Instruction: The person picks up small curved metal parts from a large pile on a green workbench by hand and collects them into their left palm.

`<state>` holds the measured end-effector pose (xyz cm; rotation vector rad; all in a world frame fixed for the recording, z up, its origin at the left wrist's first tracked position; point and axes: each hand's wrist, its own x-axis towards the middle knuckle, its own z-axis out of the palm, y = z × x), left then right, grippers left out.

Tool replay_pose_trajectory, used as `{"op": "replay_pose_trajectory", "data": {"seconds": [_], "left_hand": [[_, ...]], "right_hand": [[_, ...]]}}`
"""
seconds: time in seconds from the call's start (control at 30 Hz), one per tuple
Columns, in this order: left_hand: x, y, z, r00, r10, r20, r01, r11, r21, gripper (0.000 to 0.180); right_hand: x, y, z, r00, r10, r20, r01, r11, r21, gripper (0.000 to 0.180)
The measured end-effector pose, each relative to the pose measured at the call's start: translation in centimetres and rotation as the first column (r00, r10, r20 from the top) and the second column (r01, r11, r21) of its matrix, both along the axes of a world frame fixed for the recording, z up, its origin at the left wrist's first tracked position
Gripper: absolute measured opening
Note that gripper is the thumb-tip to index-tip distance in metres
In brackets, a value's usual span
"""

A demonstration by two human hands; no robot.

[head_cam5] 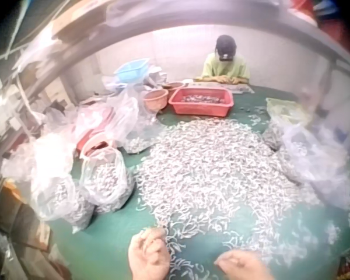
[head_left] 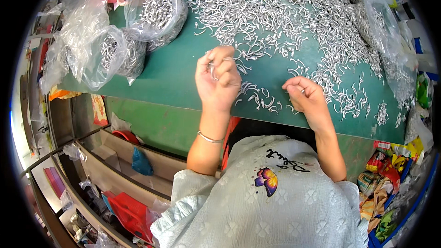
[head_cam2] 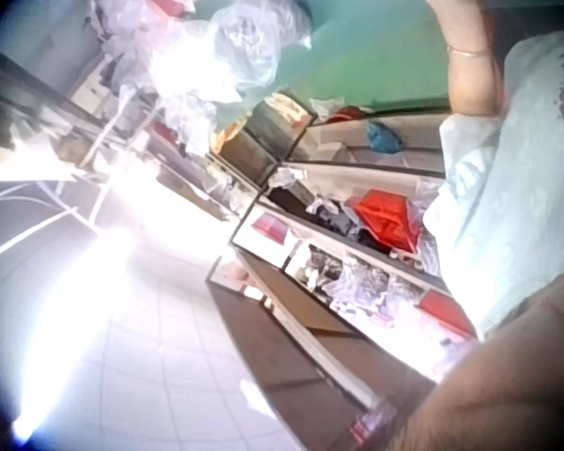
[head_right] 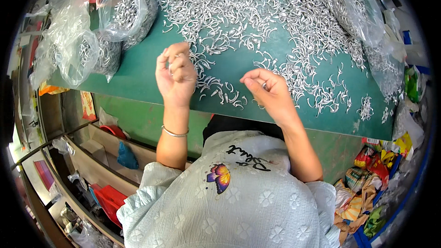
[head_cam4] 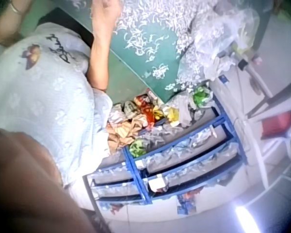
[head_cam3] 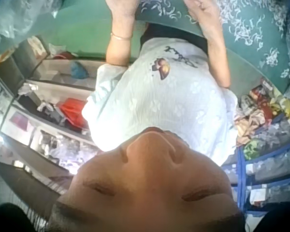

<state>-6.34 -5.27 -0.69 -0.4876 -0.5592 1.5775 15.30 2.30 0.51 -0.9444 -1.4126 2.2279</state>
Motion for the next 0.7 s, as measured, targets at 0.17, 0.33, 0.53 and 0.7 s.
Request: {"op": "replay_pose_trajectory", "data": {"seconds": [0.17, 0.33, 0.53, 0.7], "left_hand": [[3.4, -0.4, -1.2, 0.981, -0.105, -0.164, 0.109, 0.994, 0.014, 0.022], [7.0, -2.6, -1.9, 0.883, -0.106, -0.458, 0.001, 0.975, -0.223, 0.024], [7.5, -2.3, 0.7, 0.85, -0.294, -0.438, -0.024, 0.809, -0.588, 0.02], [7.3, -0.8, 2.5, 0.834, -0.448, -0.323, -0.015, 0.566, -0.824, 0.028]], "right_hand": [[-2.1, -1.2, 0.3, 0.995, 0.05, 0.085, -0.071, 0.962, 0.265, 0.012], [-3.4, -3.0, 0.6, 0.99, 0.026, 0.136, -0.101, 0.806, 0.584, 0.011], [-3.2, -3.3, 0.5, 0.993, 0.051, 0.104, -0.114, 0.609, 0.785, 0.007], [-2.0, -1.7, 2.6, 0.993, -0.004, 0.115, -0.08, 0.693, 0.716, 0.011]]}}
